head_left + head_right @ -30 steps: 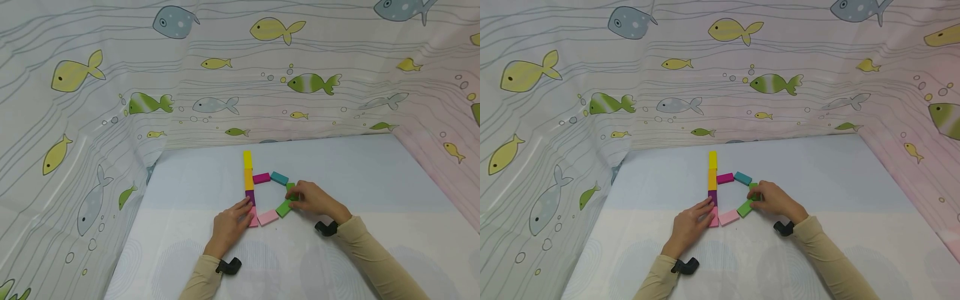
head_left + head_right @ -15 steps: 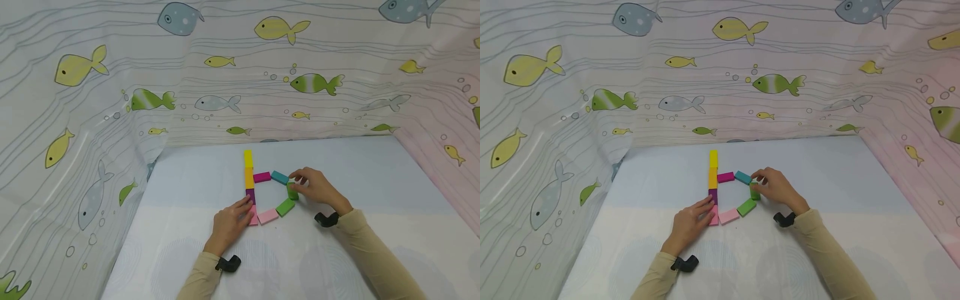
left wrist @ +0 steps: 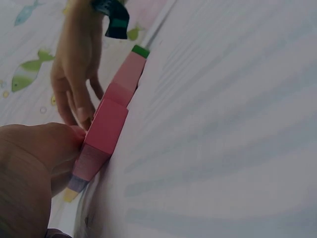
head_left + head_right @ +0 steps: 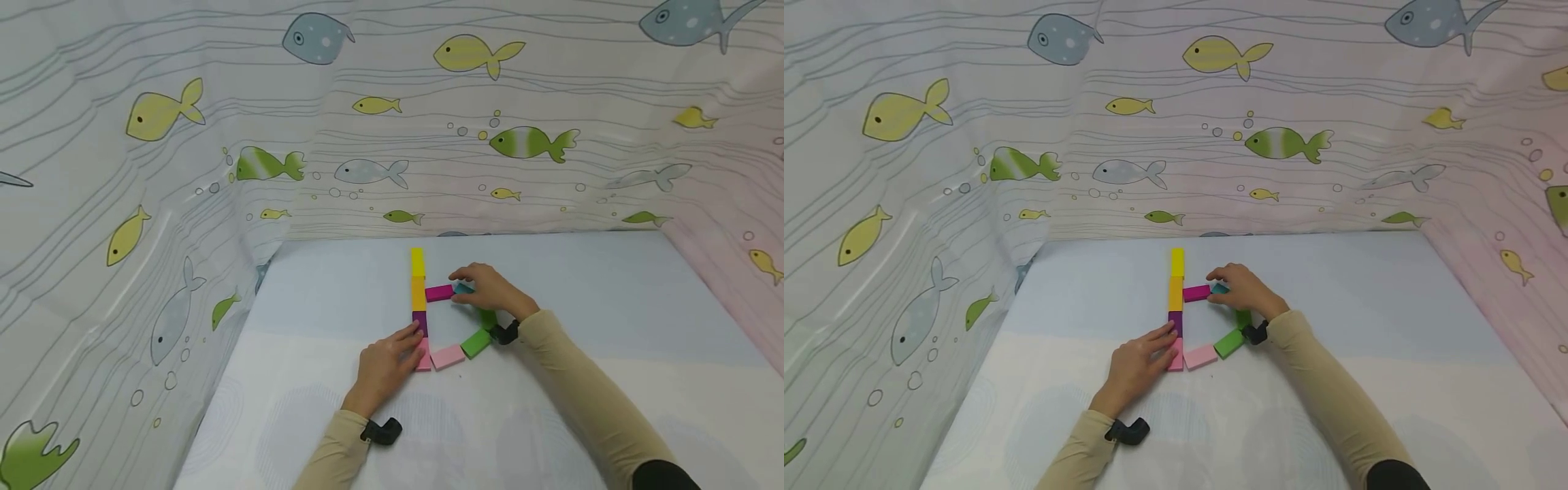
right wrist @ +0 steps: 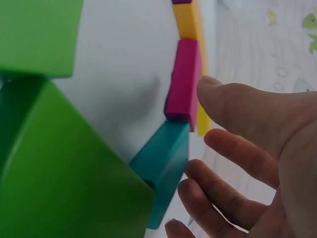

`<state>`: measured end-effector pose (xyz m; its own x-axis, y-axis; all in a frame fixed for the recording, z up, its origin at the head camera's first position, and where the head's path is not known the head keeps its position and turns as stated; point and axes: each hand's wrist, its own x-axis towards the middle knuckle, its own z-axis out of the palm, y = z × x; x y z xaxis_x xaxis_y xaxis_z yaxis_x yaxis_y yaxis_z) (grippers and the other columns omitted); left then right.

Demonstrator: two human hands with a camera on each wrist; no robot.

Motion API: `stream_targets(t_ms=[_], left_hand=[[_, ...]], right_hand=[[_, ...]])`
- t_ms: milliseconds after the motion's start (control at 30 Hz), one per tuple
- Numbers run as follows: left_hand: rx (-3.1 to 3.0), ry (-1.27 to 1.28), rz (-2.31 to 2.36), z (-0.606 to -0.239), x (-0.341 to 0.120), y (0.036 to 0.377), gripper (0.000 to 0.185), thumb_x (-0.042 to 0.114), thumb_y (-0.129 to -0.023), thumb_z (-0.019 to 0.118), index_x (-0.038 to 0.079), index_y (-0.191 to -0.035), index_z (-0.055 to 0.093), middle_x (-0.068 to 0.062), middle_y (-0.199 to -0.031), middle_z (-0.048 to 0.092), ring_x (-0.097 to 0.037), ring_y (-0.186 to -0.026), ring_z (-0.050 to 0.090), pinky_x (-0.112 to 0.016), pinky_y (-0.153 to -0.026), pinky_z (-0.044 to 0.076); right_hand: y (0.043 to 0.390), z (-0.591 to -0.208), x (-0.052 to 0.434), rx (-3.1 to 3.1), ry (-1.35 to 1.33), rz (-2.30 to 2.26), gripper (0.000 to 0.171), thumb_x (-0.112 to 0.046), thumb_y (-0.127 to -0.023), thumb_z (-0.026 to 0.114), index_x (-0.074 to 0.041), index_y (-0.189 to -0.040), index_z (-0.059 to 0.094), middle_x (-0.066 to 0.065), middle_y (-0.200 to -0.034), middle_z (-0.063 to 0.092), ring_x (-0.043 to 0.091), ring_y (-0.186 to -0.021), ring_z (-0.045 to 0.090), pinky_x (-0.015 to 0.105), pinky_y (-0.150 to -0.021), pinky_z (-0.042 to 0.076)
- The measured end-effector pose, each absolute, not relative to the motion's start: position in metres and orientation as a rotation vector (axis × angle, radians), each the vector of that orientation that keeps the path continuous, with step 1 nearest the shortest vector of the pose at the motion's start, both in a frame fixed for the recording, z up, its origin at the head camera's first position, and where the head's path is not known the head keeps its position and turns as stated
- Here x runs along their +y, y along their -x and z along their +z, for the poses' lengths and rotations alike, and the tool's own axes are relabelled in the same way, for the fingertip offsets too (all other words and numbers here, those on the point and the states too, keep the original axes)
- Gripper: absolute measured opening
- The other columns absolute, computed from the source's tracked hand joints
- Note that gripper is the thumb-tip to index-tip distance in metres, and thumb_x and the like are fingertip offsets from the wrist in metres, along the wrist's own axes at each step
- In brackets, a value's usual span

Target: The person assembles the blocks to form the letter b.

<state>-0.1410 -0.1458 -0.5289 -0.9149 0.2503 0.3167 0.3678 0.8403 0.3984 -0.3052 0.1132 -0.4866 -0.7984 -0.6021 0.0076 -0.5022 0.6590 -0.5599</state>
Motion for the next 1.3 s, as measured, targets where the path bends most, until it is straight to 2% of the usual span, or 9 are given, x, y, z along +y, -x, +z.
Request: stream_targets(t_ms=[133,500,800,1300], left_hand=[[-2.756,0.484,-0.676,-0.529,-0.147,0.142,0.039,0.035,-0.099,0.076,0.020,-0.134,0.075,0.007,-0.144,0.069,-0.026,-0.111,0.077,-0.017,-0.056,0.046],[-2.740,0.494,-0.690,-0.529,-0.147,0.143,0.039,0.034,-0.099,0.076,0.019,-0.134,0.075,0.005,-0.143,0.070,-0.026,-0.110,0.078,-0.014,-0.053,0.041],[-2.715,0.518,-0.678,-0.529,-0.147,0.144,0.038,0.033,-0.098,0.077,0.018,-0.133,0.076,0.004,-0.142,0.071,-0.026,-0.107,0.078,-0.014,-0.052,0.039],[-2.753,0.489,-0.690,-0.531,-0.148,0.144,0.039,0.036,-0.098,0.077,0.020,-0.134,0.075,0.006,-0.145,0.069,-0.024,-0.114,0.077,-0.014,-0.055,0.043]], right_hand=[[0.311,-0.492,0.106,2.654,0.894,-0.806,0.049,-0.029,-0.096,0.080,-0.007,-0.138,0.069,0.016,-0.133,0.069,0.033,-0.119,0.062,0.055,-0.109,0.052],[0.318,-0.492,0.097,2.698,0.876,-0.746,0.038,-0.026,-0.096,0.079,-0.007,-0.129,0.074,0.015,-0.124,0.070,0.031,-0.110,0.062,0.051,-0.105,0.054],[0.321,-0.487,0.093,2.693,0.812,-0.707,0.038,-0.024,-0.098,0.076,-0.006,-0.131,0.071,0.017,-0.126,0.070,0.032,-0.114,0.063,0.052,-0.108,0.052],[0.323,-0.489,0.090,2.695,0.817,-0.648,0.039,-0.025,-0.100,0.074,-0.006,-0.134,0.069,0.017,-0.125,0.069,0.032,-0.116,0.065,0.052,-0.108,0.053]])
